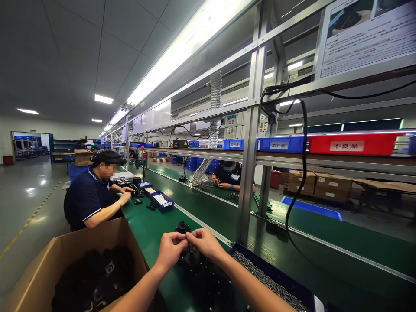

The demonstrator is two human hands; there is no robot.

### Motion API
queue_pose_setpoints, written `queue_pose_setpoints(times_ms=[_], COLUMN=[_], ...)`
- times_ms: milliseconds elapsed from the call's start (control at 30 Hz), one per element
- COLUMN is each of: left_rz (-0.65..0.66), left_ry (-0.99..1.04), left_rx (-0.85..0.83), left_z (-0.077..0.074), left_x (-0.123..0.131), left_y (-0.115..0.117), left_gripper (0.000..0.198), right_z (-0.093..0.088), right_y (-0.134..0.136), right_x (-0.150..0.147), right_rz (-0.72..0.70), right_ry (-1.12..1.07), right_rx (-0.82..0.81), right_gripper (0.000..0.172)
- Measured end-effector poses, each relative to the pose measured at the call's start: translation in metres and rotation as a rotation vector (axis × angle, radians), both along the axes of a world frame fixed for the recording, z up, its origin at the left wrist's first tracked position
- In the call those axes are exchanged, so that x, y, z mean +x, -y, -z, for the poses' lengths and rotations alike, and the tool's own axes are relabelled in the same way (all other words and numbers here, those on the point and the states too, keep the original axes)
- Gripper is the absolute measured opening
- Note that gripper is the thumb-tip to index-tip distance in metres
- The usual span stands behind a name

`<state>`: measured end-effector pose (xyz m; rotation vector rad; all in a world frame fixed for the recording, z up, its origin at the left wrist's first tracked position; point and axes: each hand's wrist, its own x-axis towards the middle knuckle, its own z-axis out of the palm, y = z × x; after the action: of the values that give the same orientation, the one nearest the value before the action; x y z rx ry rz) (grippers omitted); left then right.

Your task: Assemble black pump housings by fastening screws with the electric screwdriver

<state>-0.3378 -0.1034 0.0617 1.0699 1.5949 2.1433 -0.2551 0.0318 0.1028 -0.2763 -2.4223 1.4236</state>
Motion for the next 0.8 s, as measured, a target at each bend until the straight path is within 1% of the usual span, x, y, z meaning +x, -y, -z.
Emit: queue_pose_setpoints(times_ms=[133, 200, 267, 367, 467, 567, 633, 733, 800], left_rz=[-0.047, -0.049, -0.033, 0.015, 0.030, -0.004, -0.028, -0.056, -0.065], left_ry=[-0.008, 0.022, 0.075, 0.193, 0.340, 0.490, 0.584, 0.705, 0.766], left_rx=[-0.023, -0.032, -0.032, -0.023, 0.008, 0.056, 0.084, 0.117, 0.132], left_z=[-0.009, -0.011, -0.011, -0.006, 0.002, 0.010, 0.014, 0.019, 0.021], left_x=[-0.011, -0.017, -0.024, -0.033, -0.044, -0.057, -0.065, -0.074, -0.076], left_y=[0.001, 0.001, -0.001, -0.005, -0.007, -0.007, -0.005, -0.003, -0.003], left_gripper=[0.020, 0.020, 0.024, 0.034, 0.037, 0.030, 0.024, 0.015, 0.013], right_z=[-0.001, -0.002, -0.003, -0.004, -0.003, -0.002, -0.001, 0.003, 0.006], right_y=[0.001, 0.000, -0.002, -0.004, -0.008, -0.015, -0.020, -0.025, -0.026], right_x=[-0.011, -0.016, -0.021, -0.026, -0.027, -0.025, -0.022, -0.019, -0.020], right_rz=[0.017, 0.020, 0.009, 0.002, 0.055, 0.121, 0.128, 0.120, 0.121], right_ry=[-0.025, -0.025, -0.016, 0.004, 0.018, 0.058, 0.118, 0.210, 0.250], right_rx=[0.065, 0.098, 0.139, 0.231, 0.381, 0.563, 0.670, 0.788, 0.844], right_gripper=[0.051, 0.050, 0.045, 0.035, 0.029, 0.022, 0.017, 0.017, 0.018])
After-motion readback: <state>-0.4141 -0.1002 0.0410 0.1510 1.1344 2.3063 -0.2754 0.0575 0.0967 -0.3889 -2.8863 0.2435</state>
